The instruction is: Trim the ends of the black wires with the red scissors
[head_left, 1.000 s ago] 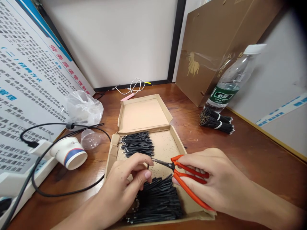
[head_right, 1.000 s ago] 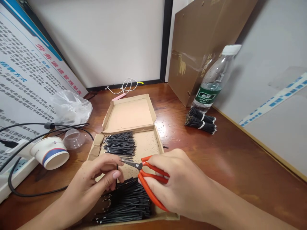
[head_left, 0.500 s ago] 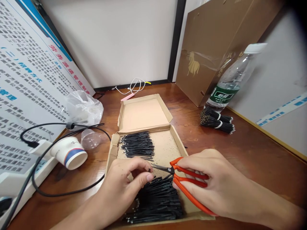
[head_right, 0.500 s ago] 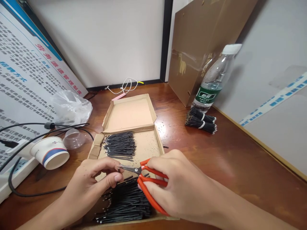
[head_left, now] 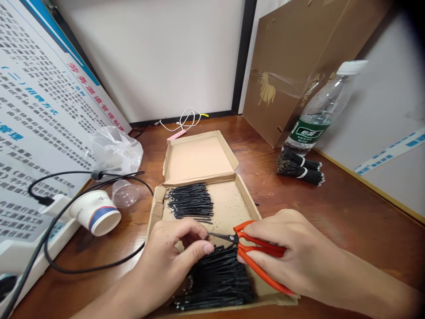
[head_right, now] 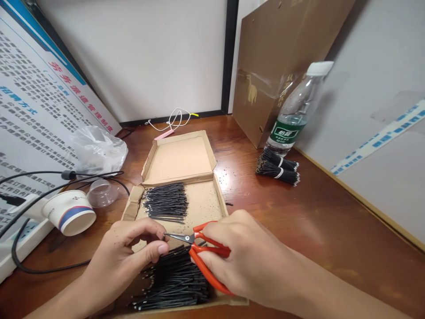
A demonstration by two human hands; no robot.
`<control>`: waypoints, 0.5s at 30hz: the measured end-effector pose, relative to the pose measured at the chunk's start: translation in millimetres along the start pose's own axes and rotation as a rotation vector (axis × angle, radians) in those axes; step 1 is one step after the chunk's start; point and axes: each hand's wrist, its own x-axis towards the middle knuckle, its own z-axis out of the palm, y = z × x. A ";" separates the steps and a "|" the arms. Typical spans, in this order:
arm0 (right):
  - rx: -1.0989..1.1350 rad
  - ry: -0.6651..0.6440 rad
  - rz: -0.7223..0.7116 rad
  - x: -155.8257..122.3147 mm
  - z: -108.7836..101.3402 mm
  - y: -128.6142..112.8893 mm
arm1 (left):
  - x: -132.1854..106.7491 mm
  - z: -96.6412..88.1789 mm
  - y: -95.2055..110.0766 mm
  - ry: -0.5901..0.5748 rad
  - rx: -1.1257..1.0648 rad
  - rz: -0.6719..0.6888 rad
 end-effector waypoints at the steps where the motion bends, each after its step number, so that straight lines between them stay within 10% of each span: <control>1: 0.006 0.012 -0.008 0.0 0.2 0.8 | 0.0 0.0 0.1 0.001 -0.003 0.000; 15: 0.013 0.143 0.016 3.2 0.3 7.1 | 9.2 -3.0 -26.0 -0.108 0.437 0.107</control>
